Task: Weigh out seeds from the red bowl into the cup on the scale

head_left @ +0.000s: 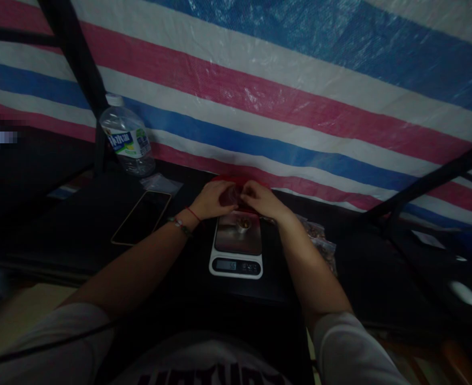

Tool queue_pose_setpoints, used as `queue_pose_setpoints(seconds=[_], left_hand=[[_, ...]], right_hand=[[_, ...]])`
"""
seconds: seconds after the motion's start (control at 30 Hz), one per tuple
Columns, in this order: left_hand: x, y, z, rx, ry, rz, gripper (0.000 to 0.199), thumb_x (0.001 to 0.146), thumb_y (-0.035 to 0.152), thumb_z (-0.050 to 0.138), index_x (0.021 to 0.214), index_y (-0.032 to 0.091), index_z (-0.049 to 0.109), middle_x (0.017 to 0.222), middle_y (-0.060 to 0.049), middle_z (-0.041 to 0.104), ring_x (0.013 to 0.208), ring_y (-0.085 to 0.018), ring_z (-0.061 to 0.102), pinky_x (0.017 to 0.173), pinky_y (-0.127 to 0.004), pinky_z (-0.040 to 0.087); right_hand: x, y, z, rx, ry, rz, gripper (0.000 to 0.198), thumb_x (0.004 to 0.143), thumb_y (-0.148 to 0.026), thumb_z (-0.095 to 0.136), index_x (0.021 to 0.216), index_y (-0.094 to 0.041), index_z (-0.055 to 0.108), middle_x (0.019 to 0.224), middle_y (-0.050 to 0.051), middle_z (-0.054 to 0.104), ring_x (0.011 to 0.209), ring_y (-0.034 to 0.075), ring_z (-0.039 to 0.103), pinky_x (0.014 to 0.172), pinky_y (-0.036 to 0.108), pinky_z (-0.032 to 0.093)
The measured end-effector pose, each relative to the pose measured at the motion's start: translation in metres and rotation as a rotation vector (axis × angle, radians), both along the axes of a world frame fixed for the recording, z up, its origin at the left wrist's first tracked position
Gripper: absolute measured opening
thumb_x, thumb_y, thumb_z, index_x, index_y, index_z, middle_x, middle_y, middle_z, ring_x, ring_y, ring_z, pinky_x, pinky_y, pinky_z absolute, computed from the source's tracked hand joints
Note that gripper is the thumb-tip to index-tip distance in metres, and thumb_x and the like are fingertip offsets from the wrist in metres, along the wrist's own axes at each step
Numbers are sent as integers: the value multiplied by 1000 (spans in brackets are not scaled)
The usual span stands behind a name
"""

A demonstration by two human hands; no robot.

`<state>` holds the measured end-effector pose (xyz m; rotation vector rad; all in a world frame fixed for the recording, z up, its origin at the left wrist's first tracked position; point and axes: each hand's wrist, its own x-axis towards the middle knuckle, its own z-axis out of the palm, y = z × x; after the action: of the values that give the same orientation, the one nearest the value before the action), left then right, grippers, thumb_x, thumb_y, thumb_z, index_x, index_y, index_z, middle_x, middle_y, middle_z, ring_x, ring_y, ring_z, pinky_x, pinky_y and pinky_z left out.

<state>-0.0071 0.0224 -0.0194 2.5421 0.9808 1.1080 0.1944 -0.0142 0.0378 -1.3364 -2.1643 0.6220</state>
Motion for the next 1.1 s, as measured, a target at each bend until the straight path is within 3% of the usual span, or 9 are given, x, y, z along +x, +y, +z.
queue_pose_setpoints(seconds=[0.1, 0.2, 0.27, 0.4, 0.6, 0.7, 0.9, 1.0, 1.1], left_hand=[[-1, 3, -6, -38, -62, 45, 57, 70, 42, 69, 119, 15, 57, 119, -11, 62, 112, -27, 56, 100, -42, 41], [-1, 4, -9, -69, -90, 50, 54, 72, 39, 67, 118, 16, 57, 119, -11, 62, 112, -27, 56, 100, -42, 42], [0, 4, -9, -93, -95, 49, 52, 72, 39, 67, 119, 16, 57, 119, -11, 62, 111, -26, 57, 99, -43, 43], [0, 4, -11, -94, -111, 64, 54, 74, 38, 66, 121, 16, 55, 122, -11, 61, 113, -26, 56, 101, -42, 42], [-1, 4, -10, -133, -97, 73, 56, 71, 41, 69, 119, 17, 57, 119, -10, 63, 111, -27, 58, 98, -42, 45], [0, 2, -9, -164, -82, 46, 57, 68, 44, 71, 117, 18, 58, 118, -10, 64, 110, -27, 59, 97, -42, 46], [4, -1, -13, -165, -136, 3, 57, 68, 44, 72, 117, 19, 58, 119, -10, 64, 111, -27, 59, 99, -44, 45], [5, 0, -16, -159, -154, -1, 58, 67, 43, 73, 117, 19, 58, 119, -10, 64, 112, -27, 59, 99, -44, 45], [6, 0, -17, -170, -166, 7, 58, 66, 43, 74, 117, 20, 58, 119, -9, 64, 110, -27, 60, 99, -44, 46]], right_hand=[[17, -11, 17, -210, -123, 193, 40, 71, -30, 71, 107, -17, 60, 94, 3, 65, 77, 15, 58, 68, 26, 44], [22, -16, 20, -285, -221, 345, 64, 55, -24, 82, 115, -21, 61, 109, 4, 64, 92, 19, 60, 79, 28, 45], [17, -15, 14, -283, -265, 371, 61, 53, -21, 82, 111, -21, 64, 108, 4, 65, 94, 20, 61, 81, 29, 45], [6, -10, 4, -315, -277, 406, 39, 60, -18, 77, 98, -19, 67, 92, 1, 68, 81, 17, 63, 70, 26, 46], [13, -11, 16, -265, -72, 297, 33, 69, -18, 68, 102, -18, 64, 92, 2, 69, 78, 15, 63, 69, 25, 47], [12, -8, 16, -146, 30, 170, 31, 69, -12, 62, 99, -17, 64, 92, 3, 69, 81, 16, 63, 73, 27, 48], [-2, -2, 8, 92, 19, 55, 34, 68, -12, 63, 102, -18, 65, 101, 5, 67, 93, 20, 61, 84, 32, 46], [-5, -3, 6, 97, 38, -3, 43, 69, -16, 66, 112, -19, 60, 103, 6, 66, 92, 19, 61, 81, 32, 46], [-6, -5, 6, 87, 10, -21, 36, 70, -17, 68, 105, -18, 61, 95, 4, 65, 84, 17, 60, 77, 31, 46]])
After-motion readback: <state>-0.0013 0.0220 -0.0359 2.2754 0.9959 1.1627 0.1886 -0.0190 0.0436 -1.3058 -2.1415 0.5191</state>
